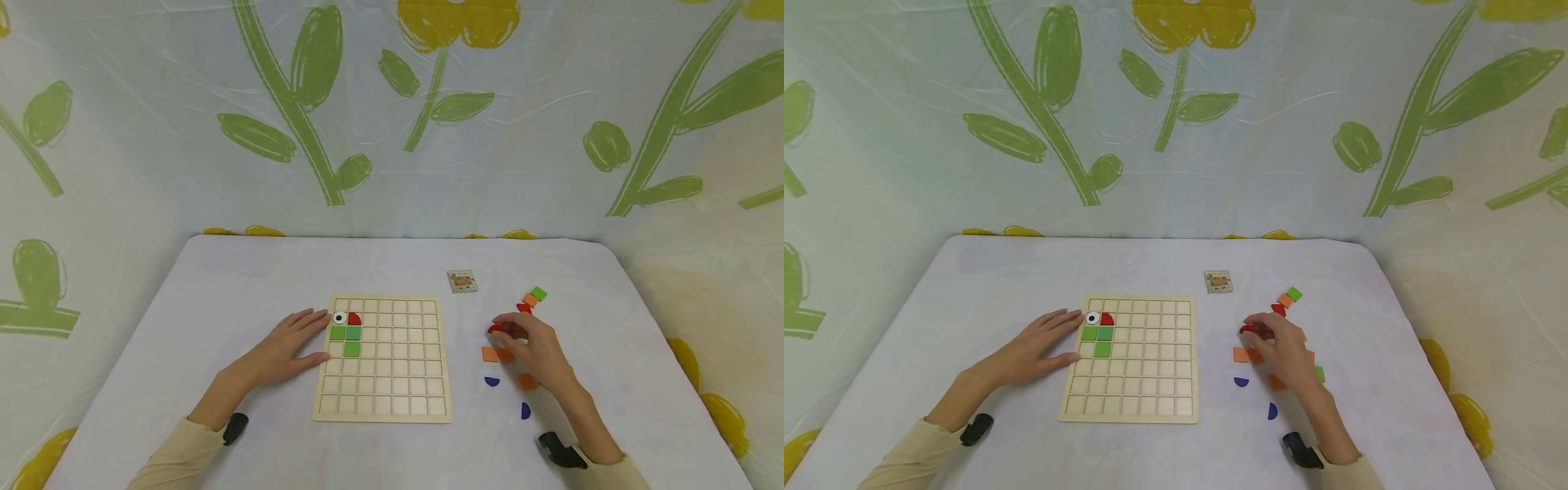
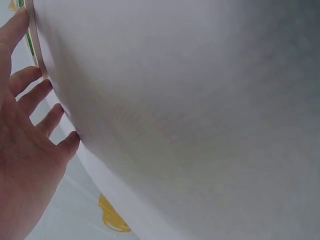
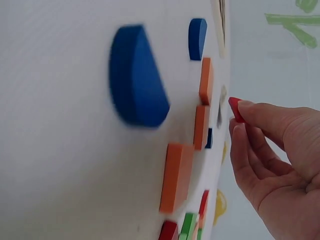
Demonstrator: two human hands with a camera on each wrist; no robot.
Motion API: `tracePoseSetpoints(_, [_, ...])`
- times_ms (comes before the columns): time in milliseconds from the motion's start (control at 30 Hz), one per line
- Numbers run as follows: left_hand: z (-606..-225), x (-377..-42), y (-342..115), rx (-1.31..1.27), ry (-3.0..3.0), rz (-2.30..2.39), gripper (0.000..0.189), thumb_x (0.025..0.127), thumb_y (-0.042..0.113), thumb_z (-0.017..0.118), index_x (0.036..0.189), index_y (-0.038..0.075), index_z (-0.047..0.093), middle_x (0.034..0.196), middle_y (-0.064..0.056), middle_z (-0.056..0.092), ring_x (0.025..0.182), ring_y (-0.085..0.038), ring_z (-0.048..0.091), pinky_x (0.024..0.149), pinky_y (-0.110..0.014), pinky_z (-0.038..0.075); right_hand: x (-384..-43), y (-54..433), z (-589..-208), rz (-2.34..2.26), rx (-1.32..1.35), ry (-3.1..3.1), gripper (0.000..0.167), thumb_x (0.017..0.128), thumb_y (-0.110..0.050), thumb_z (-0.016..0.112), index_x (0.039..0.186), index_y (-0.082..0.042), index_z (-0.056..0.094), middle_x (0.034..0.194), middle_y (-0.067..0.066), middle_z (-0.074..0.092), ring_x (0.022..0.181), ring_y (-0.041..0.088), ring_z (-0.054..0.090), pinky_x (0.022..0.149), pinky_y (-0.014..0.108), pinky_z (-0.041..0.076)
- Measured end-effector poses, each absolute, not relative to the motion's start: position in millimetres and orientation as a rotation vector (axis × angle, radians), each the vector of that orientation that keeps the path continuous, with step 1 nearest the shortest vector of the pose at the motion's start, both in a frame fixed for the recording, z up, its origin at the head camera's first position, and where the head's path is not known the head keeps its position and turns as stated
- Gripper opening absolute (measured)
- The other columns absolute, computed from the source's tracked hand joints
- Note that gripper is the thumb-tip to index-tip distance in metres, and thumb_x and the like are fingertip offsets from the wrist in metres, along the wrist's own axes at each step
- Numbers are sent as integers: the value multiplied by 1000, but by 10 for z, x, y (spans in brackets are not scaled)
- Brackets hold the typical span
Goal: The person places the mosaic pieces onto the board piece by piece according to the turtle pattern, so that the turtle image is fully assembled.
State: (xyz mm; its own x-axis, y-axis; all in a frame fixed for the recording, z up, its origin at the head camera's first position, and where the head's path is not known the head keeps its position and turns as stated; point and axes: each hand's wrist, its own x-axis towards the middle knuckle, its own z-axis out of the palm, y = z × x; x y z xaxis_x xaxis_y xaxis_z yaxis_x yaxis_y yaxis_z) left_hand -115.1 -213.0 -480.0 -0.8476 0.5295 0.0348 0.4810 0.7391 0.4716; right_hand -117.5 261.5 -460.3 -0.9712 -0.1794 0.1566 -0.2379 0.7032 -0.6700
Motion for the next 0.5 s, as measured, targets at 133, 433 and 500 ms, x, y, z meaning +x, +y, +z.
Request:
tracePoseSetpoints(133, [-4795, -1149, -2125, 827, 2831, 725, 73, 98, 38, 72, 156, 5, 42, 161, -15, 41, 150, -43, 30, 120, -61, 25, -1217, 2499, -4605, 1171, 349, -2823, 30, 90, -3, 79, 119, -2, 71, 102, 6, 72, 88, 22, 71, 80, 20, 57])
tracePoseSetpoints(433, [-4815, -1149, -2123, 821, 2834, 715, 74, 98, 38, 71, 157, 5, 42, 161, -14, 40, 150, -42, 29, 120, -60, 26, -1284, 2233, -4608, 1241, 404, -2820, 26, 92, -5, 78, 117, -3, 71, 101, 3, 72, 91, 19, 69, 83, 29, 60])
tracePoseSetpoints(500, [-4812, -1151, -2123, 818, 2836, 709, 74, 98, 39, 71, 157, 5, 42, 161, -14, 40, 150, -42, 29, 120, -60, 26, -1303, 2172, -4616, 1269, 428, -2802, 25, 91, -5, 78, 116, -3, 71, 100, 2, 73, 91, 19, 69, 83, 28, 60])
